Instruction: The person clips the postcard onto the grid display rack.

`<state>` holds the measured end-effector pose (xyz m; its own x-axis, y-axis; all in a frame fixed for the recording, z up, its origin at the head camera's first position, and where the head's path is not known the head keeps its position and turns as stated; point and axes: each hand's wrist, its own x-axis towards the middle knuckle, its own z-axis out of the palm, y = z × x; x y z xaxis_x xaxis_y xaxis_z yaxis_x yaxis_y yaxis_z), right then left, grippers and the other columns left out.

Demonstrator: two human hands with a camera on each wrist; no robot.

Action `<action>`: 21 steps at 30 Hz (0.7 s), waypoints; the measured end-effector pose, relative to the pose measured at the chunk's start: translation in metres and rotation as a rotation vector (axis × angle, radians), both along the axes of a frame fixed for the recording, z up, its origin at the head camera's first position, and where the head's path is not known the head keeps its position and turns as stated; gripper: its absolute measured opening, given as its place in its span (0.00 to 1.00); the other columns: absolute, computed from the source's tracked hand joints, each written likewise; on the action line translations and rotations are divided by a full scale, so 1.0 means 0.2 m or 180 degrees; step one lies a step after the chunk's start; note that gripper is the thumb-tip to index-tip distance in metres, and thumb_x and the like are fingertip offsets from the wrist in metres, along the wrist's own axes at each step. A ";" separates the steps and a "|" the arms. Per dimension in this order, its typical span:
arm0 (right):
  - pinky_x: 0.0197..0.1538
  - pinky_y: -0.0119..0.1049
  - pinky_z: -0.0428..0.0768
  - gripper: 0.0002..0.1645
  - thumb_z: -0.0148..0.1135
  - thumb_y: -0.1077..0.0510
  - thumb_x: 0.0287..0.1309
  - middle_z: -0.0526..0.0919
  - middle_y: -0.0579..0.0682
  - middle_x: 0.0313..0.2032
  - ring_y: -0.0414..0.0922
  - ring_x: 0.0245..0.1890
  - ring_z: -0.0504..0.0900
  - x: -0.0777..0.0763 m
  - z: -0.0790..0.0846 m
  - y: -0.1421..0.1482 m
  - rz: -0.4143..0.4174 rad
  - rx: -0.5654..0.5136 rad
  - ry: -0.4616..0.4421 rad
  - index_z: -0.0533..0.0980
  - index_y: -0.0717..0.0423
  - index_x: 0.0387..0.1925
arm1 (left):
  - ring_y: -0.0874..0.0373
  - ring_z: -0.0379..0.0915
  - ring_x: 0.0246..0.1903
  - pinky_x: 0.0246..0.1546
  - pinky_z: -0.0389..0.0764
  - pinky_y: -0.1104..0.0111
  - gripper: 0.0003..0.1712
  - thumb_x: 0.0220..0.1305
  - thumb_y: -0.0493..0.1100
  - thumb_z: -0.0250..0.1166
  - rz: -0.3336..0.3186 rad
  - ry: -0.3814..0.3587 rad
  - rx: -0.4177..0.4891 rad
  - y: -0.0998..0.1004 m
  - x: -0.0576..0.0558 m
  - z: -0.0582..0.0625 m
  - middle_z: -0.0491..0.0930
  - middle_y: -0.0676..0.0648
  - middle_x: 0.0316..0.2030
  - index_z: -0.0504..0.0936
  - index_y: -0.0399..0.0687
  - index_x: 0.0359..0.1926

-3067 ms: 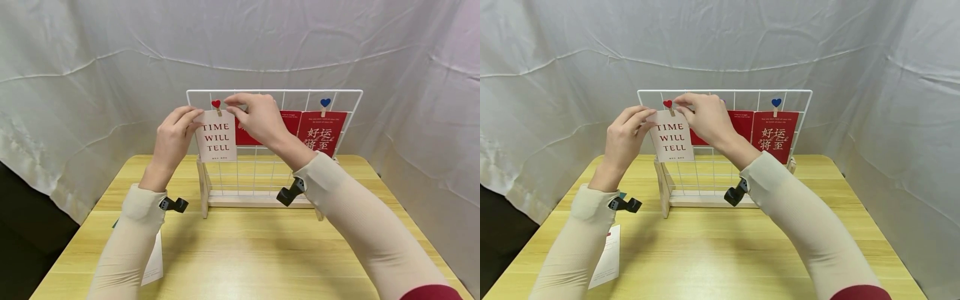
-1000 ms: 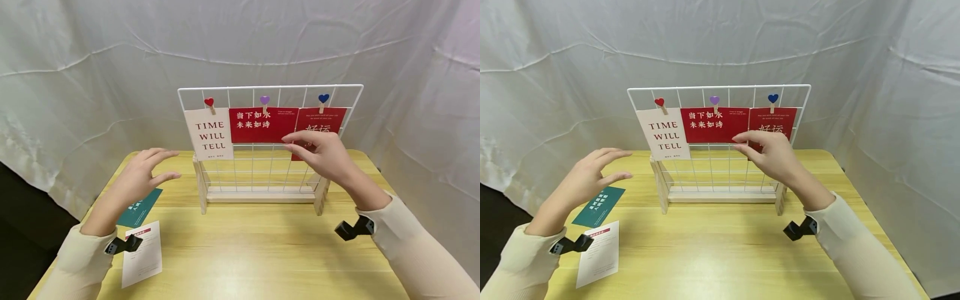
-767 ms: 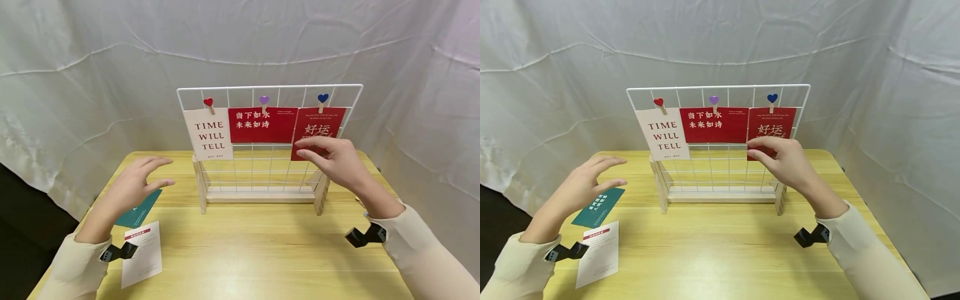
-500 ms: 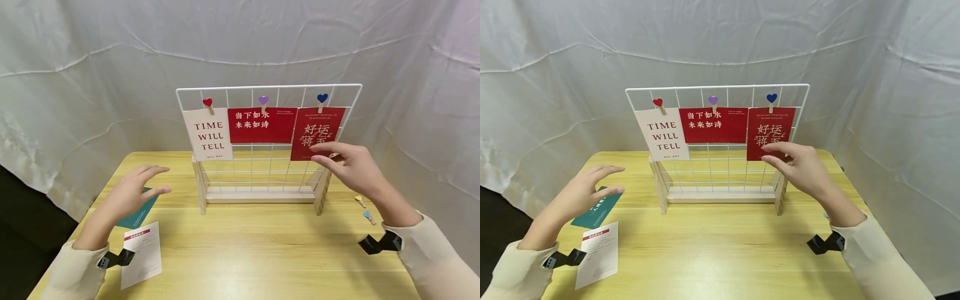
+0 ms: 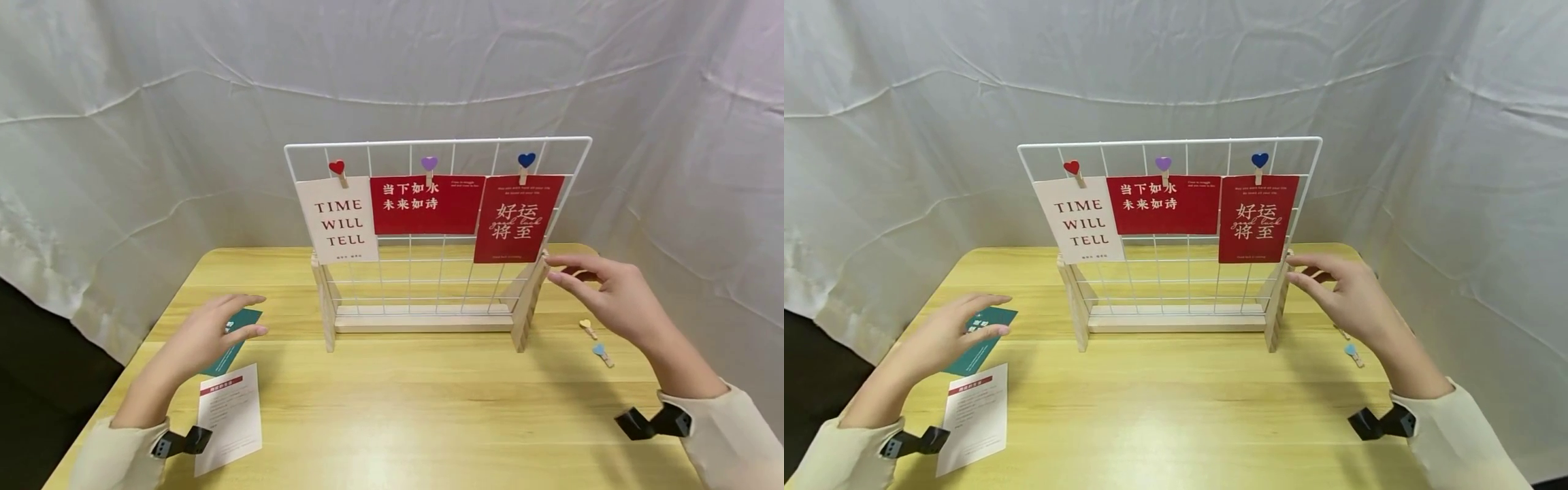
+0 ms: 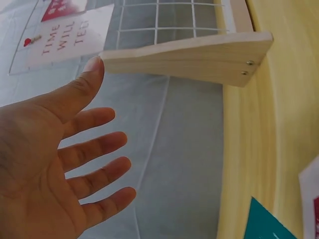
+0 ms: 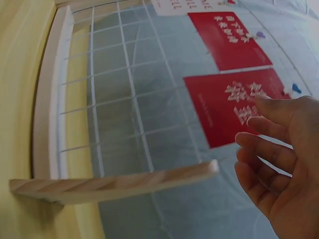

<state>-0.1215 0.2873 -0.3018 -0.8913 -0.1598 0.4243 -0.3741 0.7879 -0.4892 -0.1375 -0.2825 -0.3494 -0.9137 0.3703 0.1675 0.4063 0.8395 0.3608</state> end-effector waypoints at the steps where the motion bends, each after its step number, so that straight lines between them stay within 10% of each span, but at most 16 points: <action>1: 0.33 0.22 0.72 0.17 0.66 0.54 0.62 0.85 0.51 0.45 0.27 0.37 0.75 0.00 -0.02 0.01 -0.0007 0.0002 -0.0004 0.82 0.48 0.53 | 0.36 0.66 0.60 0.57 0.68 0.39 0.34 0.64 0.60 0.64 -0.0004 -0.0001 0.0001 -0.01 0.00 -0.01 0.74 0.37 0.59 0.74 0.44 0.63; 21: 0.36 0.18 0.73 0.21 0.62 0.49 0.66 0.83 0.58 0.48 0.22 0.37 0.75 0.06 -0.31 0.24 -0.0388 -0.0082 -0.0374 0.79 0.53 0.56 | 0.28 0.60 0.62 0.56 0.65 0.35 0.39 0.62 0.64 0.63 0.0222 -0.0464 0.0065 -0.15 0.07 -0.23 0.72 0.32 0.60 0.74 0.42 0.63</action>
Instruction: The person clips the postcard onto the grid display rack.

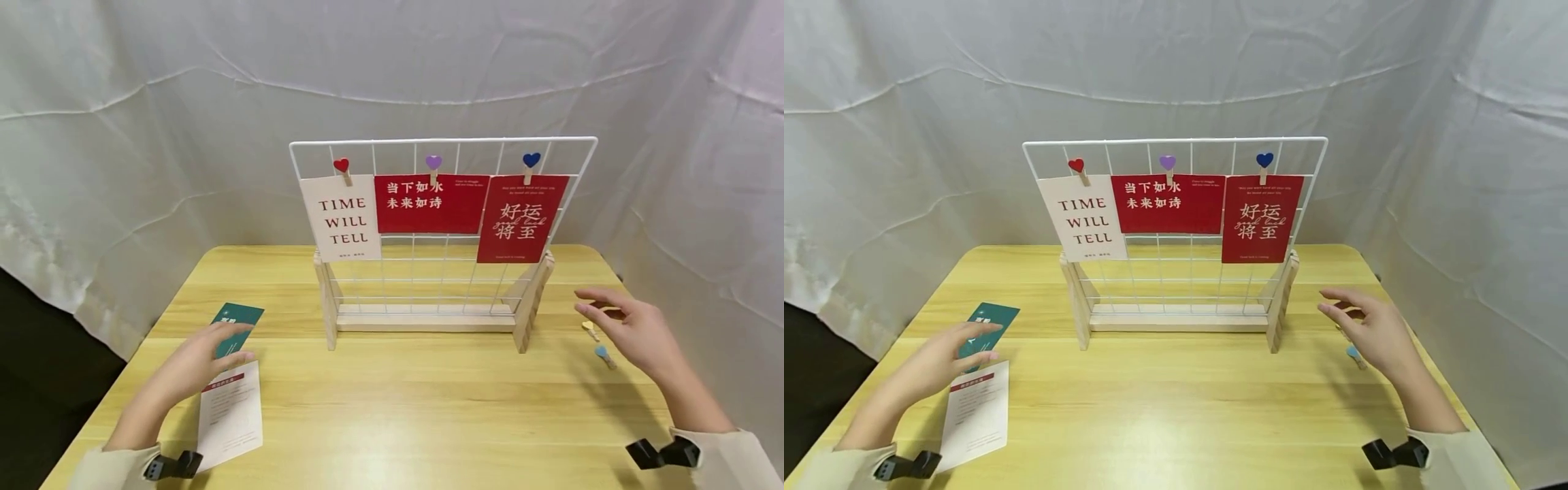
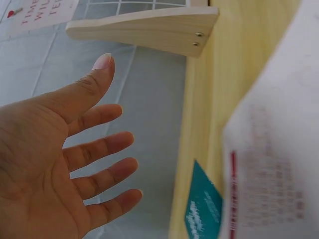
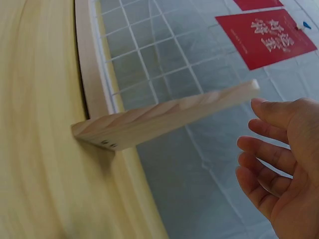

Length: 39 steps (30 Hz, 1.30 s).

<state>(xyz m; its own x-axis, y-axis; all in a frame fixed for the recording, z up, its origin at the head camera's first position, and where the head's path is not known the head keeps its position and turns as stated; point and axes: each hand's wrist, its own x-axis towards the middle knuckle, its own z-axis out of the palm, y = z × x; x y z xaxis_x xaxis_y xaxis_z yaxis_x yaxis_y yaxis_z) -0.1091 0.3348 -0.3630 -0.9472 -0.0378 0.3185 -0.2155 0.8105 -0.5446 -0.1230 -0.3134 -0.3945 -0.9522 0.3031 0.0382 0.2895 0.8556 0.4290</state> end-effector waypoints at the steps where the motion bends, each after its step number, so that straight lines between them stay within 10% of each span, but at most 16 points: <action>1: 0.36 0.18 0.73 0.21 0.62 0.49 0.66 0.83 0.58 0.49 0.20 0.36 0.74 0.00 -0.02 0.01 0.0000 -0.0004 -0.0013 0.79 0.53 0.56 | 0.28 0.61 0.62 0.56 0.65 0.35 0.39 0.62 0.64 0.64 0.0020 -0.0020 -0.0008 0.00 0.00 -0.01 0.71 0.32 0.60 0.74 0.42 0.63; 24: 0.38 0.16 0.74 0.25 0.64 0.52 0.65 0.80 0.65 0.52 0.20 0.40 0.72 0.03 -0.30 0.21 0.0003 -0.0182 -0.0246 0.76 0.62 0.57 | 0.35 0.66 0.60 0.52 0.72 0.41 0.44 0.51 0.62 0.73 0.0130 -0.0396 0.0136 -0.08 0.08 -0.18 0.72 0.36 0.61 0.75 0.42 0.63; 35: 0.36 0.36 0.78 0.28 0.64 0.47 0.64 0.79 0.66 0.52 0.58 0.45 0.80 0.04 -0.40 0.27 -0.0207 0.0114 -0.0518 0.76 0.61 0.58 | 0.36 0.71 0.53 0.50 0.72 0.42 0.37 0.45 0.52 0.78 0.0107 -0.0328 -0.0047 -0.10 0.10 -0.20 0.77 0.34 0.53 0.79 0.39 0.55; 39: 0.36 0.40 0.77 0.29 0.64 0.46 0.64 0.80 0.65 0.49 0.44 0.41 0.80 0.04 -0.43 0.29 -0.0247 0.0132 -0.0597 0.76 0.61 0.59 | 0.36 0.71 0.51 0.49 0.72 0.42 0.37 0.43 0.51 0.79 0.0147 -0.0336 -0.0117 -0.12 0.10 -0.21 0.77 0.34 0.52 0.80 0.40 0.54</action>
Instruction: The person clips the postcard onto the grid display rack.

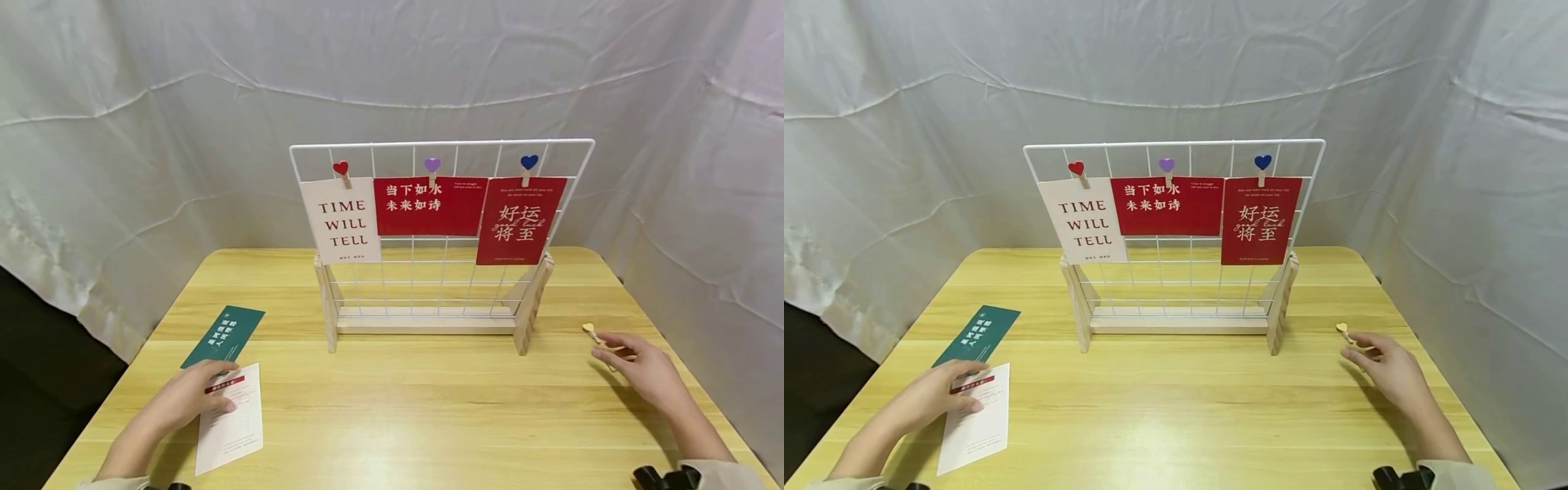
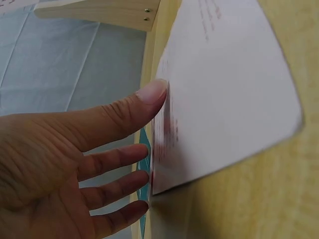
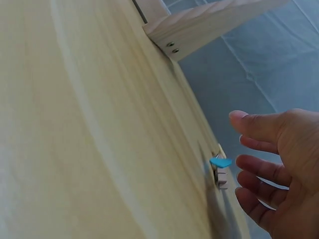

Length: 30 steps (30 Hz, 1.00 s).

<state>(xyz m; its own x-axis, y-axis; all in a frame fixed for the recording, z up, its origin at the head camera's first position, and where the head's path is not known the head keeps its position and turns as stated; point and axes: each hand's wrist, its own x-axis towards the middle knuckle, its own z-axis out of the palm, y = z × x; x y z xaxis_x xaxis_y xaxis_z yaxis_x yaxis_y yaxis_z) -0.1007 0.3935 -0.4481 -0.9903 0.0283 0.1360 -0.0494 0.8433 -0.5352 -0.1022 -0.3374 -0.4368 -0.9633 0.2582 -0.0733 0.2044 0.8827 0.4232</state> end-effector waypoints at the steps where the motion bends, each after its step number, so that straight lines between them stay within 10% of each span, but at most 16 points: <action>1: 0.36 0.39 0.77 0.29 0.64 0.46 0.64 0.81 0.64 0.49 0.38 0.40 0.79 0.00 -0.01 0.01 -0.0017 0.0009 -0.0004 0.76 0.60 0.59 | 0.36 0.71 0.51 0.49 0.72 0.41 0.37 0.43 0.51 0.79 0.0014 -0.0018 -0.0005 0.00 0.00 0.00 0.77 0.34 0.51 0.80 0.40 0.54; 4: 0.36 0.39 0.76 0.29 0.65 0.45 0.63 0.82 0.63 0.48 0.31 0.37 0.75 0.00 -0.03 0.02 -0.0044 0.0043 -0.0011 0.77 0.60 0.57 | 0.36 0.71 0.51 0.49 0.72 0.40 0.37 0.43 0.51 0.79 0.0036 -0.0049 -0.0019 -0.01 0.00 -0.01 0.76 0.33 0.52 0.80 0.41 0.54; 11: 0.40 0.53 0.76 0.31 0.62 0.44 0.65 0.82 0.64 0.46 0.57 0.42 0.79 0.00 -0.05 0.03 -0.0094 0.0067 -0.0136 0.76 0.65 0.56 | 0.37 0.72 0.50 0.48 0.74 0.42 0.38 0.41 0.53 0.80 0.0071 -0.0041 0.0024 -0.03 0.00 -0.02 0.76 0.34 0.52 0.81 0.41 0.54; 19: 0.29 0.32 0.71 0.27 0.65 0.45 0.62 0.80 0.49 0.35 0.34 0.29 0.72 0.00 -0.09 0.04 -0.0169 0.0139 0.0036 0.79 0.61 0.53 | 0.42 0.73 0.44 0.46 0.74 0.45 0.39 0.37 0.53 0.81 0.0150 -0.0080 0.0013 -0.04 -0.02 -0.04 0.76 0.37 0.47 0.81 0.37 0.50; 30: 0.29 0.35 0.70 0.25 0.63 0.45 0.65 0.80 0.50 0.35 0.39 0.29 0.71 0.00 -0.09 0.03 -0.0209 0.0124 -0.0008 0.79 0.62 0.52 | 0.45 0.72 0.41 0.47 0.75 0.47 0.41 0.36 0.54 0.81 0.0240 -0.0307 -0.0035 -0.04 -0.06 -0.03 0.75 0.41 0.43 0.78 0.33 0.48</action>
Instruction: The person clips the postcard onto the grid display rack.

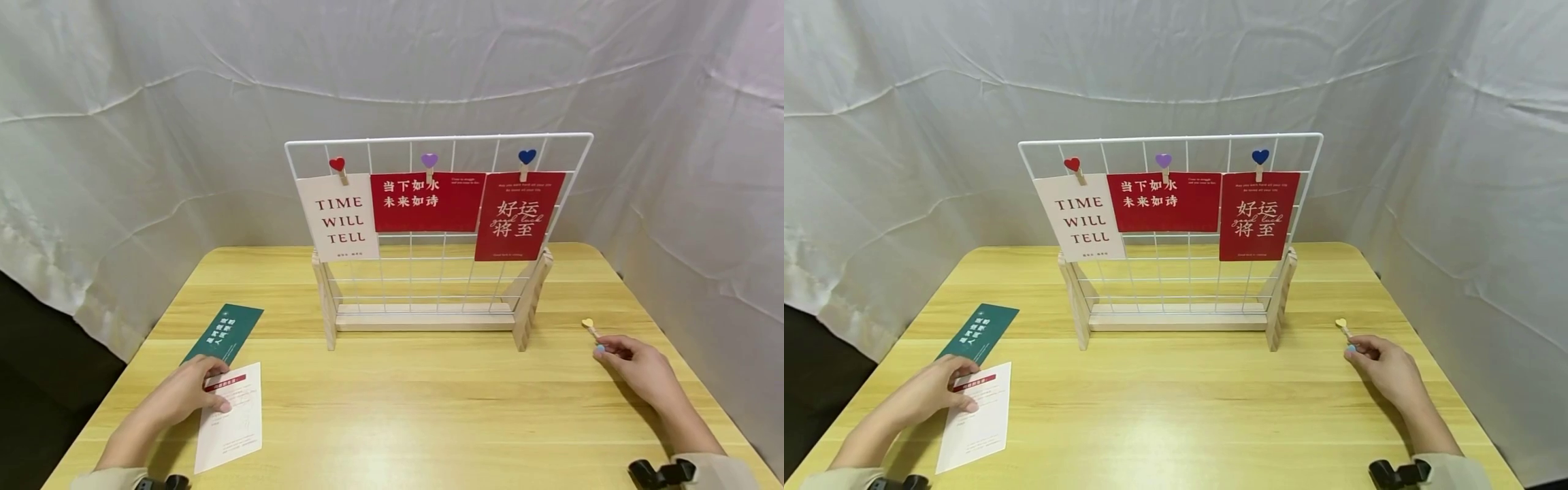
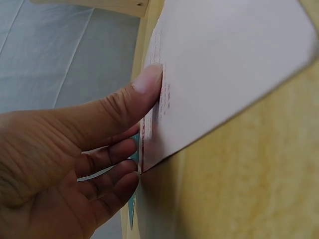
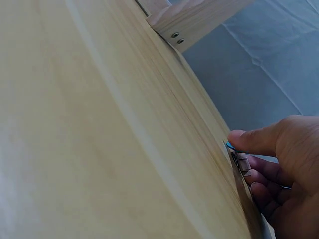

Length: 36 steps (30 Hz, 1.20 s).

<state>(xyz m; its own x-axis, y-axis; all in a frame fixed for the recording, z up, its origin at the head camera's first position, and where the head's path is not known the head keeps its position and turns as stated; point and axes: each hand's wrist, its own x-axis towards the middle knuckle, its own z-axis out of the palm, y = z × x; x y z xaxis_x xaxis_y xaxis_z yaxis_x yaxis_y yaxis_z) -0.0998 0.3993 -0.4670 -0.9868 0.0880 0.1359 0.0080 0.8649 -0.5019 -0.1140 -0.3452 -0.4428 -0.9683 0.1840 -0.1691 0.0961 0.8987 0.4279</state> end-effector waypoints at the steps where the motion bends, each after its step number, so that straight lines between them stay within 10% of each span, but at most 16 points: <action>1: 0.28 0.35 0.70 0.25 0.63 0.46 0.65 0.80 0.50 0.34 0.39 0.29 0.71 0.00 0.00 0.00 -0.0002 0.0002 0.0009 0.79 0.62 0.52 | 0.45 0.72 0.42 0.47 0.75 0.47 0.41 0.36 0.54 0.81 -0.0007 -0.0008 -0.0009 0.00 0.00 0.00 0.75 0.41 0.43 0.78 0.33 0.48; 22: 0.41 0.58 0.75 0.25 0.58 0.47 0.69 0.80 0.69 0.47 0.67 0.47 0.77 -0.01 -0.01 0.01 0.0072 -0.0081 -0.0115 0.79 0.65 0.51 | 0.48 0.71 0.38 0.43 0.76 0.51 0.41 0.36 0.55 0.82 -0.0028 -0.0045 0.0008 -0.01 0.00 0.03 0.78 0.45 0.39 0.76 0.34 0.47; 36: 0.33 0.42 0.72 0.20 0.61 0.48 0.67 0.83 0.58 0.39 0.47 0.34 0.76 0.00 -0.01 0.01 0.0025 -0.0010 -0.0020 0.81 0.61 0.47 | 0.49 0.71 0.39 0.42 0.76 0.52 0.33 0.43 0.48 0.80 -0.0145 0.0218 0.0129 0.03 0.01 0.08 0.78 0.45 0.40 0.77 0.37 0.47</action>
